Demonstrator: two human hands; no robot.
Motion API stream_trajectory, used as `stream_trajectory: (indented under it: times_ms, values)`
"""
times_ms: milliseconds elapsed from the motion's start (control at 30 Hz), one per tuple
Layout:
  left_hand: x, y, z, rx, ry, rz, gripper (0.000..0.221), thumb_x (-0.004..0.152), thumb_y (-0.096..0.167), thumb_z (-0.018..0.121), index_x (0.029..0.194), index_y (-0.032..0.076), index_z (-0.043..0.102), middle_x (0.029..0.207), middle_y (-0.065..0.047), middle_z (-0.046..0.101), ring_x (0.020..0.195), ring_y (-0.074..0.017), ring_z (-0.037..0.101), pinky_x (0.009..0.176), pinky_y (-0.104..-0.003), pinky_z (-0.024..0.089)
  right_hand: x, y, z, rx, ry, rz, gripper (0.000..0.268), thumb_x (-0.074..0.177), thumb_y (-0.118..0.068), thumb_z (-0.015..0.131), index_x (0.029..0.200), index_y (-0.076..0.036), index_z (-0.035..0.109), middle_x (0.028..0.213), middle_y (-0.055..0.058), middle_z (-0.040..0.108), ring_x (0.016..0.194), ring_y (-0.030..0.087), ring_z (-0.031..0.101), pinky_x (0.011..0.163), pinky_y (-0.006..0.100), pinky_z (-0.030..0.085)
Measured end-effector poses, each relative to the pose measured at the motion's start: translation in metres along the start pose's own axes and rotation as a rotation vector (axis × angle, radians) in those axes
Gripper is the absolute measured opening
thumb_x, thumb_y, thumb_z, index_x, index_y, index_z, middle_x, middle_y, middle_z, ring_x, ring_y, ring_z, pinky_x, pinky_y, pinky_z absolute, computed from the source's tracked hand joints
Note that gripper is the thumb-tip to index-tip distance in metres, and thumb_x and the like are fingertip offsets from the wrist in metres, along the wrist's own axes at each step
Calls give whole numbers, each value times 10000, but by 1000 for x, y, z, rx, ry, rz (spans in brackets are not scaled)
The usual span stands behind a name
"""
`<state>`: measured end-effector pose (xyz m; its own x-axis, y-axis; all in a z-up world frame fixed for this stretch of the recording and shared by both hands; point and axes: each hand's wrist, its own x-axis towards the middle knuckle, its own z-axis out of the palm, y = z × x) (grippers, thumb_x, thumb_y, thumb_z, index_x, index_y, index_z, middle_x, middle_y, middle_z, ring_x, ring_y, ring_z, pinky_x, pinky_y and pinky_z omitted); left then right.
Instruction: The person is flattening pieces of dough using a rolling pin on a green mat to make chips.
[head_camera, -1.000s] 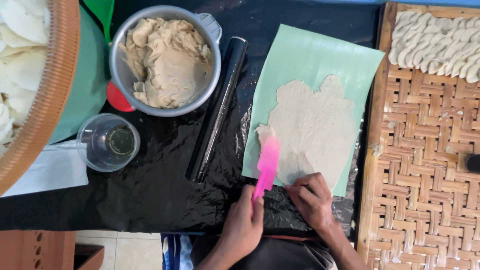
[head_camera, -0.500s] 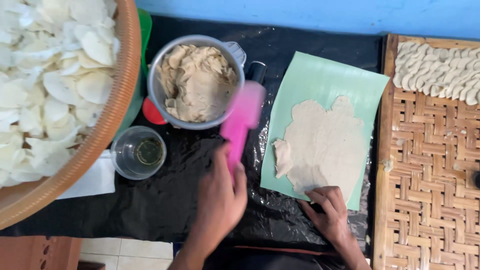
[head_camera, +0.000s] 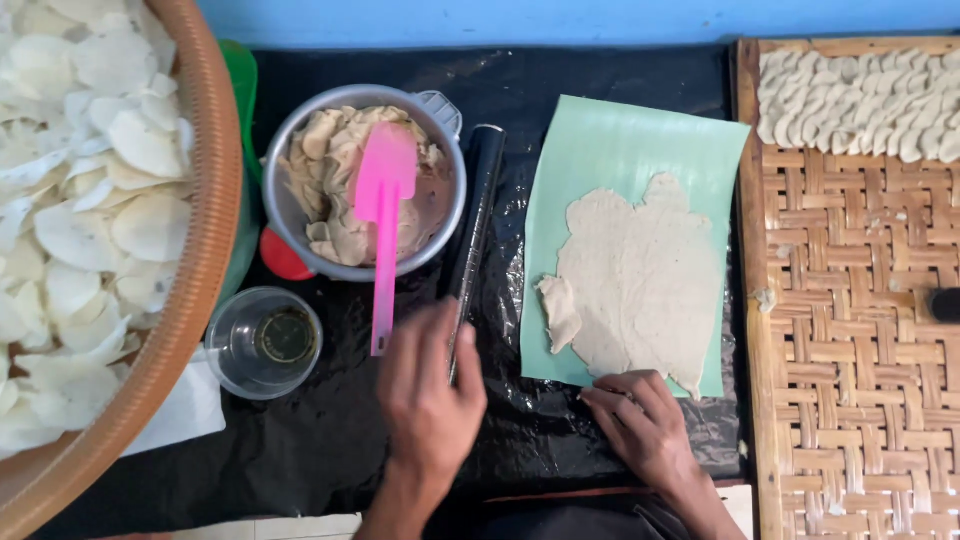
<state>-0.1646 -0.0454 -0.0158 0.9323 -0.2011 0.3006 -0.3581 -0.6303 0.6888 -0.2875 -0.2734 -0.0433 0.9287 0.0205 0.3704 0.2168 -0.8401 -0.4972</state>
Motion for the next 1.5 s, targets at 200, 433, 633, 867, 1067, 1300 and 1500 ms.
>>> stream_trajectory:
  times_ms: [200, 433, 633, 867, 1067, 1300, 1500]
  values:
    - [10, -7, 24, 388, -239, -25, 688, 899, 194, 691, 1505, -26, 453, 1280, -287, 564, 1051, -416, 595, 880, -483, 503, 12, 0, 6, 67, 35, 72, 265, 733, -94, 894, 764, -88, 631, 967, 58, 720, 863, 231, 657, 693, 342, 529]
    - [3, -3, 16, 238, -320, -80, 658, 968, 195, 684, 1486, -114, 422, 1146, -277, 601, 1007, -386, 613, 870, -475, 518, 4, 9, -1, 39, 72, 122, 219, 750, -130, 883, 844, -74, 693, 1008, 71, 715, 893, 228, 659, 704, 333, 531]
    - [21, -6, 20, 222, -427, 429, 457, 925, 80, 664, 1358, -34, 572, 1236, -170, 656, 1125, -310, 618, 1020, -499, 452, 23, 16, -15, -155, 242, 123, 185, 837, -45, 840, 963, -55, 705, 1090, 118, 693, 981, 293, 631, 836, 411, 498]
    - [33, -9, 41, 344, -520, 494, 575, 856, 49, 627, 1421, -16, 537, 1419, -207, 566, 1360, -324, 517, 1189, -564, 318, 59, 39, -11, -207, -105, 136, 527, 902, -272, 729, 1345, -11, 609, 1419, 186, 592, 1270, 360, 579, 1057, 465, 462]
    - [29, 0, 63, 278, -447, 386, 684, 973, 296, 604, 1473, -138, 432, 1578, -289, 393, 1511, -378, 320, 1211, -635, 194, 77, 42, -3, -276, -209, 162, 668, 990, -396, 590, 1522, -11, 465, 1541, 220, 501, 1417, 367, 490, 1140, 486, 381]
    - [70, -2, 87, 402, -484, 329, 686, 1072, 424, 457, 1506, -103, 385, 1622, -272, 341, 1565, -367, 266, 1263, -625, 132, 105, 75, 13, -395, -253, 225, 665, 1069, -431, 426, 1576, -2, 401, 1630, 264, 348, 1538, 400, 300, 1234, 514, 263]
    - [118, -13, 118, 348, -417, 300, 728, 1082, 475, 389, 1542, -88, 343, 1628, -316, 277, 1538, -442, 206, 1233, -611, 106, 145, 109, 24, -303, -212, 335, 661, 1121, -378, 376, 1608, 66, 324, 1633, 394, 178, 1526, 522, 147, 1230, 573, 172]
